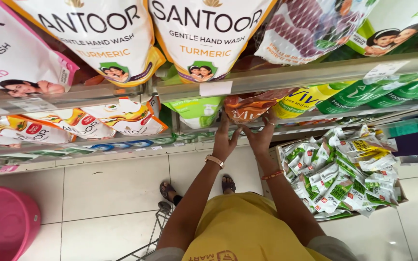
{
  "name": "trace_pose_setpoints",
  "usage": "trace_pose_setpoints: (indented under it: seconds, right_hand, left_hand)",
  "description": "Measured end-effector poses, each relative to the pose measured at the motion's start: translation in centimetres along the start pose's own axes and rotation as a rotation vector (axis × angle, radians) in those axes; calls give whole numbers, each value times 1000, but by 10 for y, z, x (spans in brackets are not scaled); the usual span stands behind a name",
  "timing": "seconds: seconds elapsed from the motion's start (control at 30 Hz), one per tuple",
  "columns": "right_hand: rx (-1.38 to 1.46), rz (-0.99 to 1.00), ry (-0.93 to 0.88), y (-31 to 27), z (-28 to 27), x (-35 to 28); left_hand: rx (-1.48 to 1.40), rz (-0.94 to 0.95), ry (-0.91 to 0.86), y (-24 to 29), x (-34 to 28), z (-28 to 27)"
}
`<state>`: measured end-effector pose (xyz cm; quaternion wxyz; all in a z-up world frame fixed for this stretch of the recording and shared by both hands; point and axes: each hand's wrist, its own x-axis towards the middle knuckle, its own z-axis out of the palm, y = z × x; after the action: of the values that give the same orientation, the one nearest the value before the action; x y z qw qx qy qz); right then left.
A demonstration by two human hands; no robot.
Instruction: Organizing and rearranging liquid hand wash refill pouches on store shelves.
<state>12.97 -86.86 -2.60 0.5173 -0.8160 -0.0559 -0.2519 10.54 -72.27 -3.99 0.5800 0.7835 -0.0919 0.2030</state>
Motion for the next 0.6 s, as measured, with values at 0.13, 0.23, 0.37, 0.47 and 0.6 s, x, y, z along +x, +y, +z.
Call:
trace_pose_setpoints:
  seconds: [0.13, 0.23, 0.37, 0.47, 0.6]
  right_hand:
    - [9, 59, -16, 8, 3, 0]
    - [22, 40, -14, 7, 2, 3]
    - [-32, 52, -59, -1, -2, 7]
    - [6, 1, -78, 11, -12, 2]
    - [32, -13, 54, 46, -51, -5]
  left_hand:
    - [50, 2, 5, -2, 1, 2]
    - [38, -8, 0, 5, 5, 1]
    - [52, -31, 1, 7, 3, 4]
    - [71, -22, 37, 17, -2, 13]
    - [212, -18, 218, 28, -29, 39]
